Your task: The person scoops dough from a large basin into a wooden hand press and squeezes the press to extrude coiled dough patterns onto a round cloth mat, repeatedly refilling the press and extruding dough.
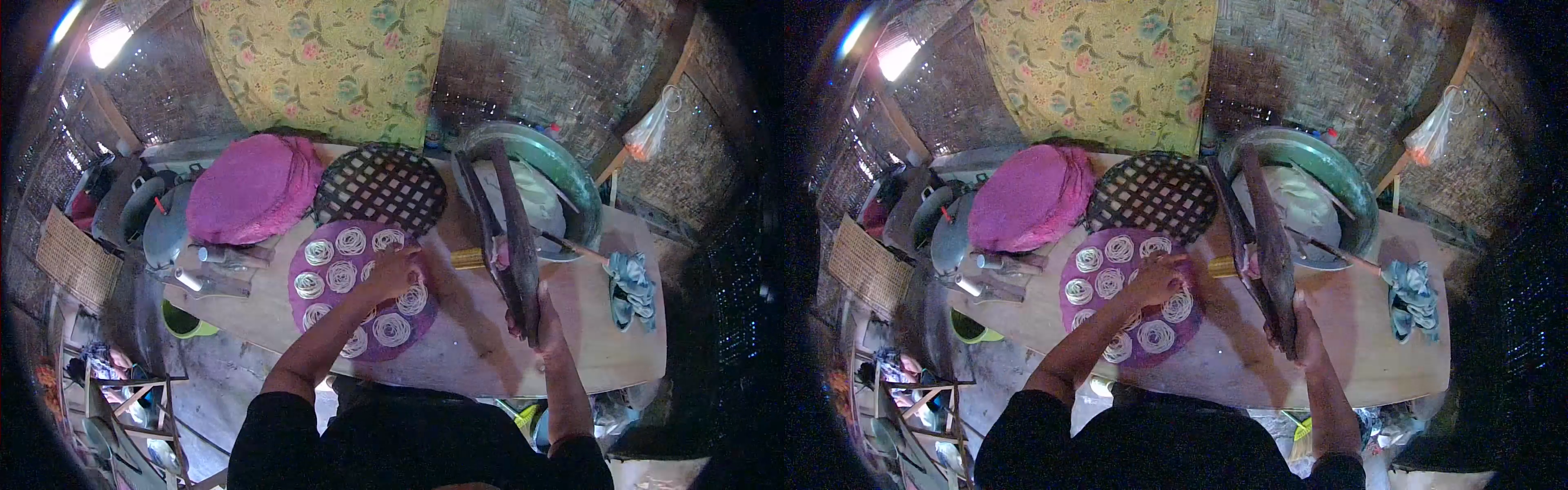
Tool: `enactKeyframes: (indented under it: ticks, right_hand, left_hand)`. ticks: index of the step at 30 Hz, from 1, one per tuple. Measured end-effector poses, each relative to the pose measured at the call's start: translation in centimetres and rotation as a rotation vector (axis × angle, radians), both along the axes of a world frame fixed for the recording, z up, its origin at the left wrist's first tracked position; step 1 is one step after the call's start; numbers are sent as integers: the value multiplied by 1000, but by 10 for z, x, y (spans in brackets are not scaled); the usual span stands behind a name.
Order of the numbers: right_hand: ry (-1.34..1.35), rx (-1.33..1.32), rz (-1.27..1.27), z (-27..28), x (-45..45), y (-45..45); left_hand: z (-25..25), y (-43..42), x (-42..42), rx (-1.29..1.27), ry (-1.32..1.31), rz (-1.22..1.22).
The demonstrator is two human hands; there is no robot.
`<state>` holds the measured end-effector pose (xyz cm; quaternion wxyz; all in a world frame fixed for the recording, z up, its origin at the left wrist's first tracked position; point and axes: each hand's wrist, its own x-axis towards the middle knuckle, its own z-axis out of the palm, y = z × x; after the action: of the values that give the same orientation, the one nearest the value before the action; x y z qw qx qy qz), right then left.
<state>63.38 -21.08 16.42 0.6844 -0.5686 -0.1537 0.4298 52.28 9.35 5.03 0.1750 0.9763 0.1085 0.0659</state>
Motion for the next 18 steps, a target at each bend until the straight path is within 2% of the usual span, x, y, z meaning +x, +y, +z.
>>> enactKeyframes:
  ticks: [7, 9, 13, 15, 17, 18]
  right_hand:
    - [-11, 30, 46, -3, -2, 6]
    - [21, 24, 55, -3, -2, 6]
    - [-19, 19, 70, 0, -1, 7]
    - [-41, 29, 124, 2, 3, 13]
    - [-8, -13, 196, 3, 1, 22]
    - [-3, -24, 199, -1, -2, 25]
  left_hand:
    - [1, 1, -31, 208, -111, -89]
    - [11, -3, -37, 360, -150, -104]
    - [36, 19, -28, 330, -66, -97]
    - [61, 36, -7, -495, -592, -95]
    - [134, 22, 7, -1382, -728, 43]
    - [166, 17, 9, -1668, -782, -104]
